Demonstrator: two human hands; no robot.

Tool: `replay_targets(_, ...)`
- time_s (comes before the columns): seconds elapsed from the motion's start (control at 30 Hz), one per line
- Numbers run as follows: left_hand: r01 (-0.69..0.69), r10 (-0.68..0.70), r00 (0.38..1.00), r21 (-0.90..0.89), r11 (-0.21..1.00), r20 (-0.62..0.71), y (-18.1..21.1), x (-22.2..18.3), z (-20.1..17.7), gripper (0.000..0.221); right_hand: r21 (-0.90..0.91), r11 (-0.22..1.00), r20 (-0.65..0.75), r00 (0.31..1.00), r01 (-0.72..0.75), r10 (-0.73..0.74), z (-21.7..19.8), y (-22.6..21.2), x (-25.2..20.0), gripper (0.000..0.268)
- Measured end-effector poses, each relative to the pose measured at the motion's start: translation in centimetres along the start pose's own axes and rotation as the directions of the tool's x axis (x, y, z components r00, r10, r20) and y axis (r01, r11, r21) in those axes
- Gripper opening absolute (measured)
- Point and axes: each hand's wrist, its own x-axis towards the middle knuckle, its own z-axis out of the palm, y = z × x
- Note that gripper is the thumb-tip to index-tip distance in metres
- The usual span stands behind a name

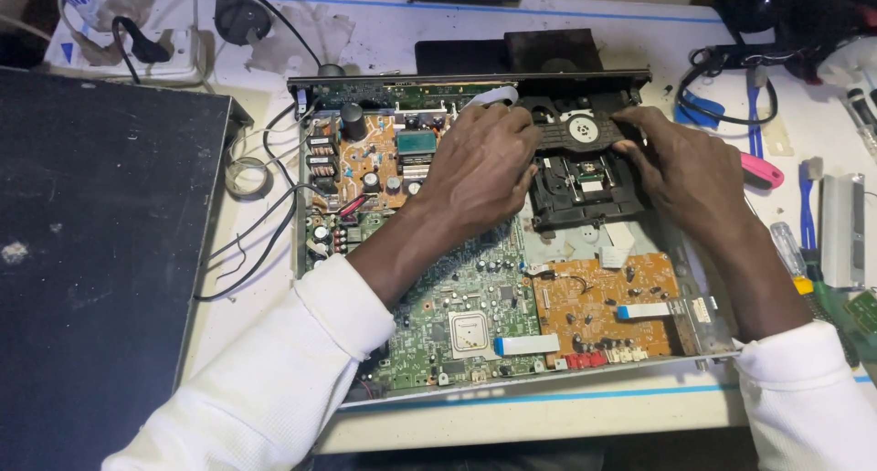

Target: Disconnecting ribbon cables and removing the disc drive assembly from an electronic device during a repair process.

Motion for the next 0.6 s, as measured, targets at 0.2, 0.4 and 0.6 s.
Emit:
replay_targets(0.2,0.015,-0.014,1.0,-0.057,0.998,0.022,-0.1,-0.1,-0.1,0.023,0.249,0.968,-0.019,0.999,-0.041,0.047,0.0,-0.2,-0.3,0.043)
replay_targets(0.4,-0.015,0.021,0.998,-0.103,0.995,0.064,-0.1,-0.3,-0.8,0.043,0.48,0.876,-0.037,0.997,-0.048,0.075,-0.4,-0.5,-0.7,0.04)
replay_targets(0.6,0.012,0.017,0.975,-0.129,0.992,0.221,1.1,-0.4,-2.5,0.089,0.564,0.823,-0.151,0.988,0.068,0.022,-0.5,-0.9,-0.8,0.039)
